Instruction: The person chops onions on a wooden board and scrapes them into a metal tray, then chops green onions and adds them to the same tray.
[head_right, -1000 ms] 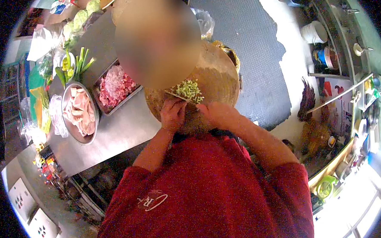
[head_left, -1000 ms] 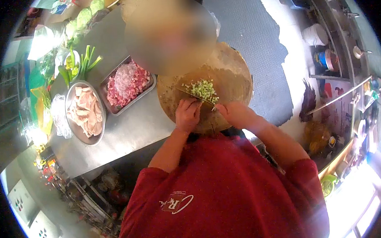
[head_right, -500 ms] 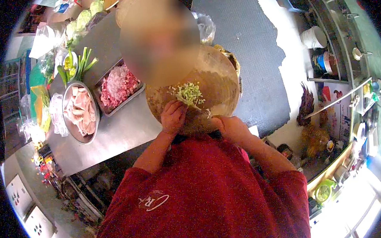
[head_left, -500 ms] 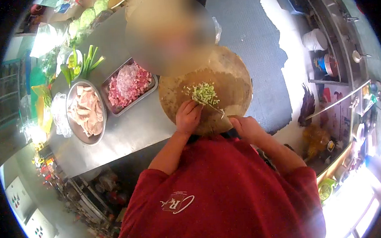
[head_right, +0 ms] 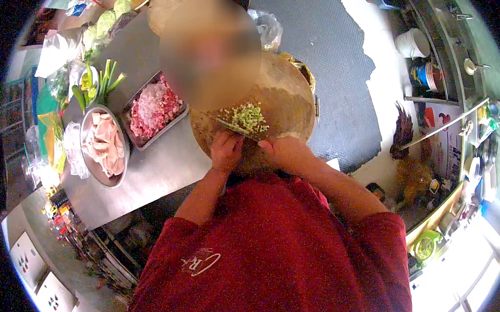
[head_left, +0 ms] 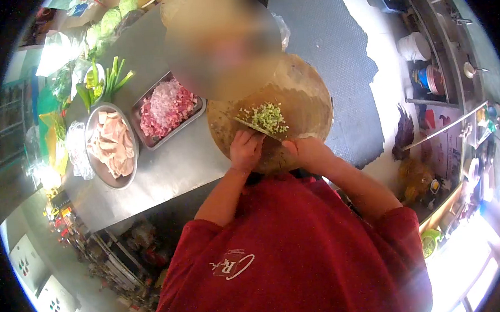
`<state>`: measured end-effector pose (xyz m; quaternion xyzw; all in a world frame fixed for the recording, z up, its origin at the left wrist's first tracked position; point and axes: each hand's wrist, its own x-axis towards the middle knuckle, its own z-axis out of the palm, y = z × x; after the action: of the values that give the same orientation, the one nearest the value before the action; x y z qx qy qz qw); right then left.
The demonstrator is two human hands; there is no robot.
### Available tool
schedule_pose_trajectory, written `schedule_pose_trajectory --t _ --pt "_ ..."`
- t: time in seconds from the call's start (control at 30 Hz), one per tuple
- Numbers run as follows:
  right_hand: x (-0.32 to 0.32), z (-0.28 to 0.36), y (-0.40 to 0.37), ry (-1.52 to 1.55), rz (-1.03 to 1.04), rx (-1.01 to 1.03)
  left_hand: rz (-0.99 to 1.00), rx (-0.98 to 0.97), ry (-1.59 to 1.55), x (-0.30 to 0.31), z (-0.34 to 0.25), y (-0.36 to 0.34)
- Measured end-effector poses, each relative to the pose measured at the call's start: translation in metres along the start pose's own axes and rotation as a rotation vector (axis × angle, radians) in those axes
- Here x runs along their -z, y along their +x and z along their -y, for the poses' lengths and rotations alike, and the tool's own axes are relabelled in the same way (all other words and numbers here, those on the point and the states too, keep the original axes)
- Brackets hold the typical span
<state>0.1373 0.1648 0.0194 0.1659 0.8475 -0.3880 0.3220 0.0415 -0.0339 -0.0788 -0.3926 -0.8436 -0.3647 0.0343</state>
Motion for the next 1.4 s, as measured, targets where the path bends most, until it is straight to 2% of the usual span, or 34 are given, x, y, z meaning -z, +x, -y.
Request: schedule_pose_trajectory --t 0.07,0.17,0.23,0.37,0.43,0.67,0.83,1.03,1.17,1.23,1.37,1.4 --pt "-0.007 -0.004 0.0 -0.073 -0.054 0.025 -0.054 -0.083 -0.009 -0.001 0.005 0.002" --pt "-0.007 -0.018 -0.021 -0.034 -0.097 0.007 -0.021 -0.043 0.036 0.0 0.003 0.0" --pt "-0.001 -0.022 -0.033 -0.113 0.018 -0.137 -0.02 -0.062 0.05 0.0 0.003 -0.002" --pt "-0.008 -0.028 -0.034 -0.085 0.007 -0.15 -0.056 -0.152 0.081 0.004 0.0 -0.001" --pt "-0.016 -0.024 -0.035 0.075 -0.115 -0.022 -0.039 -0.149 0.074 0.005 0.001 -0.002" --pt "-0.009 -0.015 -0.031 0.002 -0.094 0.014 -0.025 -0.103 0.026 0.005 0.001 -0.002" --pt "-0.003 -0.017 -0.021 -0.011 -0.109 0.132 -0.052 -0.095 -0.003 0.007 0.0 0.0" --pt "-0.01 -0.003 0.003 -0.088 -0.039 0.021 -0.04 -0.034 0.027 0.003 -0.001 -0.002" --pt "-0.003 -0.015 -0.03 -0.022 -0.034 -0.008 -0.058 -0.041 -0.005 0.008 -0.003 0.001" --pt "0.004 -0.021 -0.044 -0.163 0.05 -0.162 -0.059 -0.052 -0.007 0.007 -0.002 0.0" --pt "-0.005 -0.038 -0.039 -0.124 0.017 -0.083 -0.021 -0.146 0.023 0.006 0.002 -0.003" --pt "-0.006 -0.034 -0.038 -0.023 -0.01 -0.038 -0.02 -0.148 0.023 0.006 0.001 -0.002"
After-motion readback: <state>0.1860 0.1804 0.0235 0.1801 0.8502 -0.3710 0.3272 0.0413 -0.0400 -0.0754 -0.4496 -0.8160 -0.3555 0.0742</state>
